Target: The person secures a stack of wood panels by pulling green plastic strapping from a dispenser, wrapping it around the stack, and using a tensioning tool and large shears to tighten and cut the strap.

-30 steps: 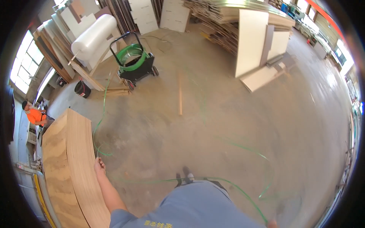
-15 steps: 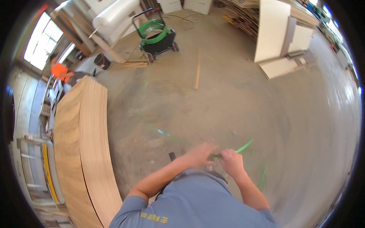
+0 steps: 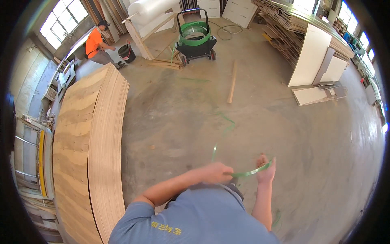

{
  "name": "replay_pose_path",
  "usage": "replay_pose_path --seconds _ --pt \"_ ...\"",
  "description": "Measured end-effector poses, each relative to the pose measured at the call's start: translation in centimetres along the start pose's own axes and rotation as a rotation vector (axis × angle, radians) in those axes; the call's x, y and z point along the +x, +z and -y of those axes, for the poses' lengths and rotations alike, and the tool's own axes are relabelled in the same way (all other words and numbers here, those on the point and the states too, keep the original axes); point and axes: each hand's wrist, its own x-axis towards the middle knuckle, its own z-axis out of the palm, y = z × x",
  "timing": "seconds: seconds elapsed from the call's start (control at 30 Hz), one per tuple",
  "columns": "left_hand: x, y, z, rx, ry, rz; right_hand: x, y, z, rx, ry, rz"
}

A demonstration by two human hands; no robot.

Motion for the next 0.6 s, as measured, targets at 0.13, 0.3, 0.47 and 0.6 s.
replay_pose_path --seconds 0.13,0.3,0.47,0.6 --pt "-11.7 -8.1 4.5 0.075 -0.204 -0.183 1.8 -4.6 0.2 0.092 -0.354 -0.449" --pt "-28.6 -20.5 16.4 0.396 -0.254 -0.646 -1.3 -14.1 0.6 0.222 -0.620 -0.985" --pt "-40.8 -29.8 25.3 0.611 -0.425 -1.080 -3.5 -20.9 1.6 0.117 -0.771 -1.224" --pt "-45.2 -33.4 32.5 0.540 -0.718 -0.912 7.2 -10.4 1.2 -1.023 -0.912 -0.934"
